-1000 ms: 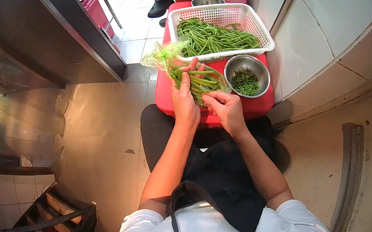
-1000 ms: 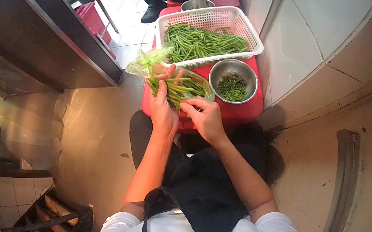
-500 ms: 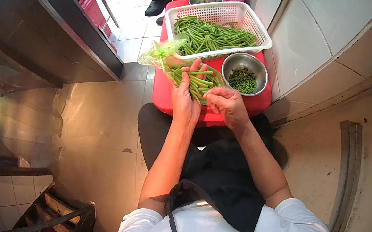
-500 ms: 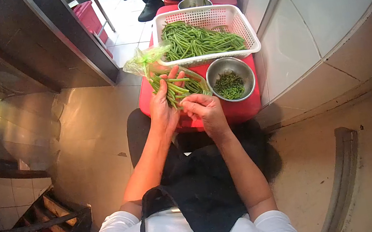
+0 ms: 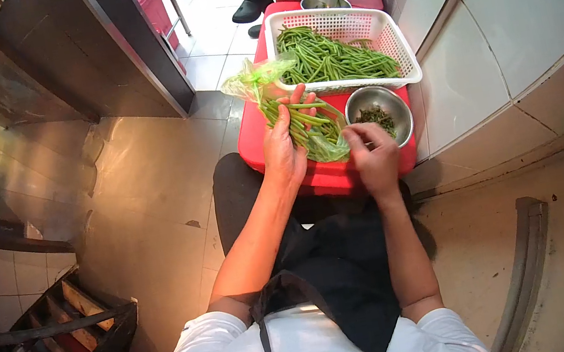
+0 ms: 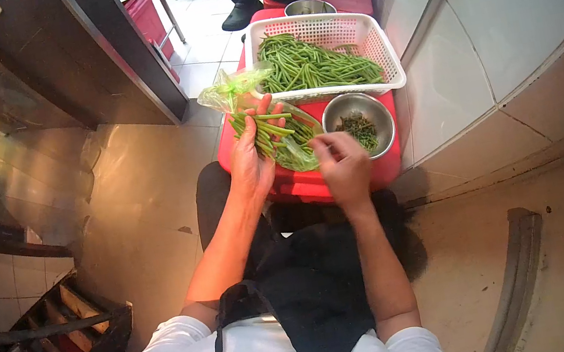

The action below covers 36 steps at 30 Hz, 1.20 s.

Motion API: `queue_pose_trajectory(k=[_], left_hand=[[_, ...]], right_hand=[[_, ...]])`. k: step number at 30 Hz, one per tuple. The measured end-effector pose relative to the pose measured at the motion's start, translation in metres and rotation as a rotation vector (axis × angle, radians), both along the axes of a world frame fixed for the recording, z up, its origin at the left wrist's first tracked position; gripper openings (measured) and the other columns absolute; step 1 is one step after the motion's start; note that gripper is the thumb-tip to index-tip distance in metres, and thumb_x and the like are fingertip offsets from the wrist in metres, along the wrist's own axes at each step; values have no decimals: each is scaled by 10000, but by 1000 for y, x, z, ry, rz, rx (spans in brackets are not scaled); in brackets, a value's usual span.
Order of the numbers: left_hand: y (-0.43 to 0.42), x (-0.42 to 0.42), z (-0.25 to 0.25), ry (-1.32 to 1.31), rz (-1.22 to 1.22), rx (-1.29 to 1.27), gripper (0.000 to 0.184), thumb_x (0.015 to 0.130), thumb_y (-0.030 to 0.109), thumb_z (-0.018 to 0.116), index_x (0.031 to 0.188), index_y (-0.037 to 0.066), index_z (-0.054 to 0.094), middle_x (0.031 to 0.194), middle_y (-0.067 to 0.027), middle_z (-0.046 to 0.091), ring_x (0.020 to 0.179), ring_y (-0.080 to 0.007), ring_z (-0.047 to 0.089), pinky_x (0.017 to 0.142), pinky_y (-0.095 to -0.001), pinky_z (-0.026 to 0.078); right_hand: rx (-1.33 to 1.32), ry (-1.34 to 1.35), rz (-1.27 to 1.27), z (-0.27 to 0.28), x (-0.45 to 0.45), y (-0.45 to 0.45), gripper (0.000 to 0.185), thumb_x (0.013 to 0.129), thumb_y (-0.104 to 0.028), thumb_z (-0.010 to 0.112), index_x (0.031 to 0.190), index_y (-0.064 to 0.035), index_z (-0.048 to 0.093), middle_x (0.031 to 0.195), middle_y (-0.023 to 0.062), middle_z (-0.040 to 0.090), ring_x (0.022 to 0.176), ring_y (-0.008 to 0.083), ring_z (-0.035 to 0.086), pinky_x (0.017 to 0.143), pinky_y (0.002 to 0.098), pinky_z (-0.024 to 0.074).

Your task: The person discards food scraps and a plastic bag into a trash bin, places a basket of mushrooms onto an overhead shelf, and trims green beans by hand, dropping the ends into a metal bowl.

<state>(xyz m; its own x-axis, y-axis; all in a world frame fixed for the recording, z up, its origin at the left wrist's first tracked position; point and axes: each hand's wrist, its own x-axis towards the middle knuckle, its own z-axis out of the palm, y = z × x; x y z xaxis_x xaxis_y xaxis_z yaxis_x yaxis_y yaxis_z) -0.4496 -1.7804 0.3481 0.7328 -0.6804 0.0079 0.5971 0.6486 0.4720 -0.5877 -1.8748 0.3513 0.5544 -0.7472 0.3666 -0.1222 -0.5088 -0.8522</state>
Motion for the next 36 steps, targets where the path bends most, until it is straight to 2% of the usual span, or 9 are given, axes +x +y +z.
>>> queue_pose_trajectory(k=[2, 5, 8, 11, 14, 20, 24, 28, 36], left_hand=[[-2, 0, 0, -19, 17, 13, 199, 1085, 236, 385, 1197, 108, 488, 1429, -161, 530, 1288, -286, 539, 1003, -365, 496], [-2, -2, 1, -43, 53, 22, 197, 1087, 232, 385, 1189, 103, 494, 1427, -162, 533, 1275, -277, 547, 998, -356, 494], [-1, -4, 1, -78, 71, 27, 204, 1083, 229, 392, 1208, 100, 487, 1448, -172, 507, 1292, -291, 528, 1011, -380, 490], [-2, -7, -1, -122, 88, 44, 184, 1080, 221, 410, 1181, 96, 500, 1423, -184, 528, 1266, -282, 549, 1009, -387, 498], [-10, -7, -2, -180, 95, 54, 172, 1078, 214, 424, 1158, 91, 513, 1397, -194, 549, 1245, -279, 568, 1006, -397, 508], [-48, -6, 9, -243, 82, 35, 179, 1074, 212, 432, 1159, 90, 532, 1391, -196, 554, 1259, -301, 563, 1008, -402, 502], [-72, -2, 10, -206, 50, 31, 193, 1065, 228, 455, 1180, 89, 525, 1406, -187, 547, 1273, -319, 552, 1000, -398, 497], [-84, -6, 15, -108, -26, 25, 196, 1068, 237, 441, 1179, 93, 511, 1423, -161, 536, 1285, -314, 538, 1011, -392, 502], [-99, -14, 9, -65, -87, -31, 192, 1070, 235, 432, 1163, 88, 511, 1434, -153, 526, 1298, -306, 528, 1004, -386, 513]], right_hand=[[196, -34, 149, 8, 8, 29, 162, 824, -121, 770, 934, -13, 723, 932, 126, 691, 783, 250, 678, 686, 340, 544], [-74, -71, 131, 5, 22, 49, 181, 821, -107, 775, 938, 16, 712, 947, 118, 689, 811, 219, 679, 673, 312, 543], [-4, -114, 104, -7, 34, 53, 195, 818, -105, 774, 939, 32, 706, 968, 117, 683, 827, 216, 679, 686, 303, 548], [345, -183, 205, -18, 42, 48, 152, 840, -70, 758, 934, 34, 698, 971, 96, 689, 852, 150, 671, 714, 261, 533], [333, -196, 217, -22, 40, 38, 176, 823, -85, 761, 938, 25, 686, 987, 123, 690, 848, 199, 690, 719, 283, 545], [-473, 88, -83, 3, 13, -9, 136, 771, -91, 735, 789, -48, 607, 880, 114, 637, 830, 328, 628, 721, 425, 511], [-489, 351, -269, -8, -16, -69, 131, 783, -138, 720, 789, -57, 617, 877, 118, 633, 869, 338, 613, 782, 453, 503], [-556, 476, -117, -31, -40, -106, 149, 804, -105, 671, 921, -46, 740, 932, 146, 679, 908, 347, 634, 812, 457, 515], [129, -22, 94, 11, -15, -54, 210, 901, -158, 696, 977, 36, 723, 831, 156, 723, 734, 193, 687, 696, 309, 519]])
